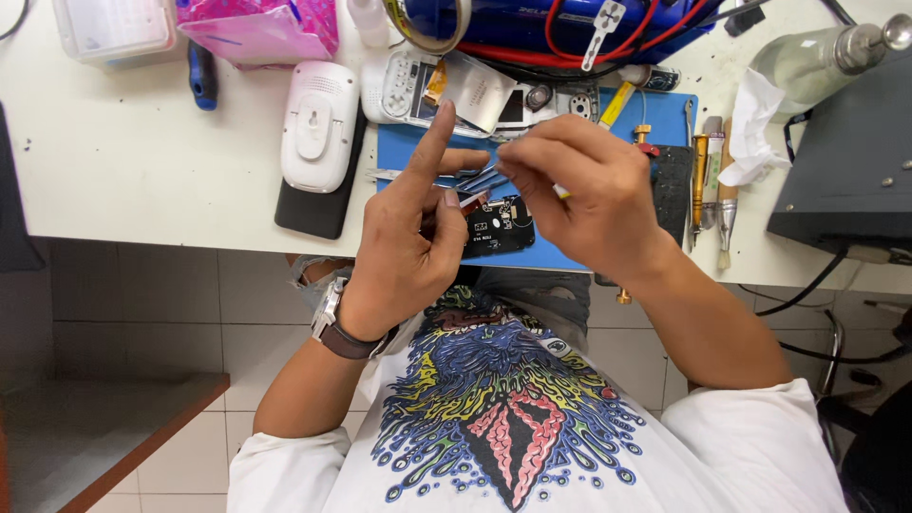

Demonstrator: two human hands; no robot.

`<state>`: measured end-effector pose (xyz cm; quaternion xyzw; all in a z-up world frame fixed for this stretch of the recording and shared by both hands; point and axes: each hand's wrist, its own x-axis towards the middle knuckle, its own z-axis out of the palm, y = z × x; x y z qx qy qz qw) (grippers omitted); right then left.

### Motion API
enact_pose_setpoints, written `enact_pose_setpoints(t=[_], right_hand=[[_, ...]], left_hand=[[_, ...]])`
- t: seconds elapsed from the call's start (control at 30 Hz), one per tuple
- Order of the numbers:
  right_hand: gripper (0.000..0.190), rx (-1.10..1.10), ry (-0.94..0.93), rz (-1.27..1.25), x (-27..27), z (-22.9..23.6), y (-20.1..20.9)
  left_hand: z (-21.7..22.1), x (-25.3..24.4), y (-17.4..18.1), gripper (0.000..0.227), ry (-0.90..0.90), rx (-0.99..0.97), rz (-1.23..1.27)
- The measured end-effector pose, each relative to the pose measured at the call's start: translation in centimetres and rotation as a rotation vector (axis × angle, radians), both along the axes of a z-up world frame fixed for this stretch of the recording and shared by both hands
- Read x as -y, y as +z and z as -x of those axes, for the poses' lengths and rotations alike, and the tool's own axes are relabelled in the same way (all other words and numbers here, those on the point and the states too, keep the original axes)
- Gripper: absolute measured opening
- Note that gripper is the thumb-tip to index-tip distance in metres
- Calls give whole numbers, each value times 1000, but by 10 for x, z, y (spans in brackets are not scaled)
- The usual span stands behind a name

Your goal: The person manipulates a small electronic component with wires, repeatedly peeling back and reapplying a yellow adhesive strip. They handle the component and wires with both hands, adjusting the strip's position multiple times on a cluttered workbench.

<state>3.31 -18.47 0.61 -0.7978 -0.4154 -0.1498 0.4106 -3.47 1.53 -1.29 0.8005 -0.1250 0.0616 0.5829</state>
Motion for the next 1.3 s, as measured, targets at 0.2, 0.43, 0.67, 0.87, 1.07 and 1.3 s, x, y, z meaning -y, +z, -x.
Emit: enact_pose_setpoints(t=[0.2, 0.43, 0.67, 0.87, 1.07, 1.3], right_hand=[[2, -80, -206, 82, 50, -14, -6], [17, -80, -388, 229, 72, -13, -32], [12, -234, -308, 86, 74, 4, -15], [14, -344, -291, -56, 62, 29, -8], [30, -395, -397, -147, 65, 34, -19], [50, -375, -302, -59, 67, 31, -27]], left_hand=[[-11, 17, 1, 66, -51, -32, 67], [-17, 38, -2, 65, -82, -67, 115], [-23, 59, -10, 60, -98, -73, 207], [-25, 78, -20, 62, -120, -55, 348], [-23, 89, -31, 68, -96, 42, 280], [-24, 95, -38, 71, -80, 182, 139]])
